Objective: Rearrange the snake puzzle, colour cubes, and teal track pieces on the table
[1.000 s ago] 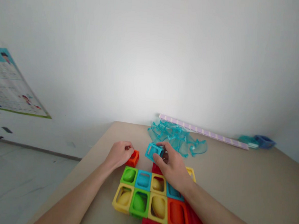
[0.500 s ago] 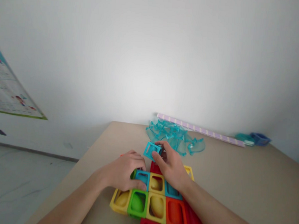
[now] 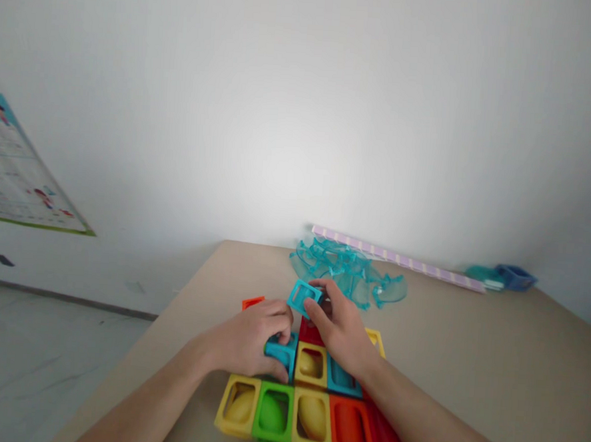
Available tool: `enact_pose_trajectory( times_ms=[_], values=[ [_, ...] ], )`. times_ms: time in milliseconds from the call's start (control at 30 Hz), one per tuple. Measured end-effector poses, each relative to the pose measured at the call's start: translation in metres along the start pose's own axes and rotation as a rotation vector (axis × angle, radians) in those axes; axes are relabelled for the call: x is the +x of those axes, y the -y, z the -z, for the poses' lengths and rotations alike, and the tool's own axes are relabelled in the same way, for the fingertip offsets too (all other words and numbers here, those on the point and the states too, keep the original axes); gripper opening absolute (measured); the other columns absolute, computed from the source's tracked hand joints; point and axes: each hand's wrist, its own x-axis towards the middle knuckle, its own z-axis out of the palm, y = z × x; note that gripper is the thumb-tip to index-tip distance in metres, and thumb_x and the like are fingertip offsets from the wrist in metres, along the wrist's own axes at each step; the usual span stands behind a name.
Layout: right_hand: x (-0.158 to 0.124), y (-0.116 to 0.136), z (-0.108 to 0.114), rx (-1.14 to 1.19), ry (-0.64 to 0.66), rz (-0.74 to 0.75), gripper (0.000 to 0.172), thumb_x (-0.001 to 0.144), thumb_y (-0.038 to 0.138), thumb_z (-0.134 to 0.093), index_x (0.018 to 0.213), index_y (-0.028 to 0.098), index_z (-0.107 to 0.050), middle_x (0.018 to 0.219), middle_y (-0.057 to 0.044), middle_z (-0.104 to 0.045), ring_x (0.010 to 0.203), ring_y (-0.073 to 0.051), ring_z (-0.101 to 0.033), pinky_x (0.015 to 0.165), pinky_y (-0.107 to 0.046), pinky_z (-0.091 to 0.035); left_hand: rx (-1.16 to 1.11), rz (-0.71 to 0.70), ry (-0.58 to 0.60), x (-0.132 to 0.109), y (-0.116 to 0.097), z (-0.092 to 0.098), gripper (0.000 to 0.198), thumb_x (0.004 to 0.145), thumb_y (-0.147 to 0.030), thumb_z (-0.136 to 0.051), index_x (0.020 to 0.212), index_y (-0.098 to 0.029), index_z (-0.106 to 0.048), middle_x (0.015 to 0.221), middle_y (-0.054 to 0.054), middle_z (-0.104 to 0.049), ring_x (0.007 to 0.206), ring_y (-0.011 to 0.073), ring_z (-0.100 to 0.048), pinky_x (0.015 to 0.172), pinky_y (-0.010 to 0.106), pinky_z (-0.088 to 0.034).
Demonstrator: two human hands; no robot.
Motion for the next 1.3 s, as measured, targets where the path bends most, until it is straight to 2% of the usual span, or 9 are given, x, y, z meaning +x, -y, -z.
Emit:
enact_pose_trajectory(
  times_ms=[133,267,367,467,600,667,867,1033,1300],
  values=[
    [0.0,-0.003,0.0,0.032,0.01,-0.01,0.033,0.091,0.042,-0.047,0.114,0.018,-0.049,0.07,0.002,-0.057,0.061,-0.015,-0.052,0.059,-0.027,-0.041,0.033,0.0,-0.012,-0.002,-0.003,0.0,0.033,0.069,-0.04,-0.076,0.081,-0.02,-0.052,0.099,0.003,-0.05,0.09,0.0184,-0.051,0.078,0.027,-0.042],
    [0.0,-0.003,0.001,0.035,0.013,-0.012,0.033,0.092,0.042,-0.046,0.114,0.018,-0.049,0.069,0.002,-0.055,0.062,-0.015,-0.052,0.059,-0.027,-0.041,0.022,-0.048,0.058,-0.005,-0.014,0.009,0.022,0.071,-0.018,-0.067,0.086,-0.02,-0.051,0.1,0.003,-0.054,0.09,0.0183,-0.053,0.082,0.029,-0.042],
    [0.0,-0.003,0.001,0.023,0.009,-0.015,0.033,0.092,0.042,-0.046,0.115,0.019,-0.049,0.069,0.003,-0.055,0.062,-0.015,-0.052,0.059,-0.027,-0.04,0.001,-0.05,0.083,-0.007,-0.018,0.017,0.041,0.066,-0.015,-0.066,0.103,-0.022,-0.051,0.109,0.004,-0.057,0.097,0.0211,-0.054,0.089,0.031,-0.042],
    [0.0,-0.003,0.001,0.029,0.018,-0.011,0.033,0.092,0.042,-0.046,0.115,0.019,-0.048,0.072,0.002,-0.056,0.064,-0.015,-0.053,0.06,-0.027,-0.041,0.016,-0.006,0.061,-0.009,-0.014,0.022,0.062,0.068,-0.024,-0.069,0.125,-0.022,-0.045,0.12,0.007,-0.056,0.107,0.0247,-0.053,0.095,0.035,-0.04],
    [0.0,-0.004,0.001,0.035,0.017,-0.004,0.033,0.092,0.043,-0.046,0.114,0.019,-0.049,0.071,0.002,-0.054,0.063,-0.015,-0.051,0.058,-0.027,-0.04,0.108,-0.03,0.134,-0.008,-0.007,0.023,0.04,0.067,-0.034,-0.073,0.103,-0.021,-0.059,0.101,0.005,-0.063,0.095,0.0244,-0.058,0.092,0.036,-0.041],
    [0.0,-0.004,0.001,0.04,0.012,-0.001,0.033,0.092,0.044,-0.046,0.113,0.018,-0.049,0.07,0.002,-0.054,0.062,-0.015,-0.051,0.058,-0.026,-0.04,0.132,-0.038,0.149,-0.007,-0.005,0.022,0.034,0.067,-0.035,-0.073,0.095,-0.021,-0.06,0.094,0.003,-0.063,0.089,0.023,-0.059,0.089,0.035,-0.041],
    [0.0,-0.006,0.001,0.032,0.017,0.009,0.034,0.092,0.044,-0.046,0.114,0.018,-0.049,0.071,0.002,-0.054,0.063,-0.015,-0.051,0.059,-0.027,-0.04,0.145,-0.047,0.137,-0.007,-0.006,0.019,0.033,0.069,-0.035,-0.071,0.095,-0.022,-0.056,0.094,0.001,-0.062,0.087,0.0212,-0.059,0.082,0.031,-0.04],
    [0.0,-0.006,0.001,0.027,0.012,0.01,0.033,0.092,0.044,-0.046,0.113,0.018,-0.049,0.071,0.002,-0.054,0.063,-0.015,-0.051,0.058,-0.026,-0.04,0.151,-0.036,0.1,-0.006,-0.003,0.016,0.023,0.071,-0.03,-0.065,0.089,-0.022,-0.053,0.089,0.001,-0.06,0.084,0.0195,-0.058,0.076,0.027,-0.041],
    [0.0,-0.002,0.002,0.024,0.0,-0.008,0.033,0.091,0.043,-0.046,0.113,0.018,-0.051,0.068,0.003,-0.053,0.06,-0.015,-0.05,0.056,-0.026,-0.039,0.159,0.018,0.048,-0.007,0.0,0.015,0.031,0.064,-0.033,-0.068,0.087,-0.022,-0.051,0.079,-0.002,-0.057,0.074,0.017,-0.054,0.071,0.027,-0.039]
  ],
)
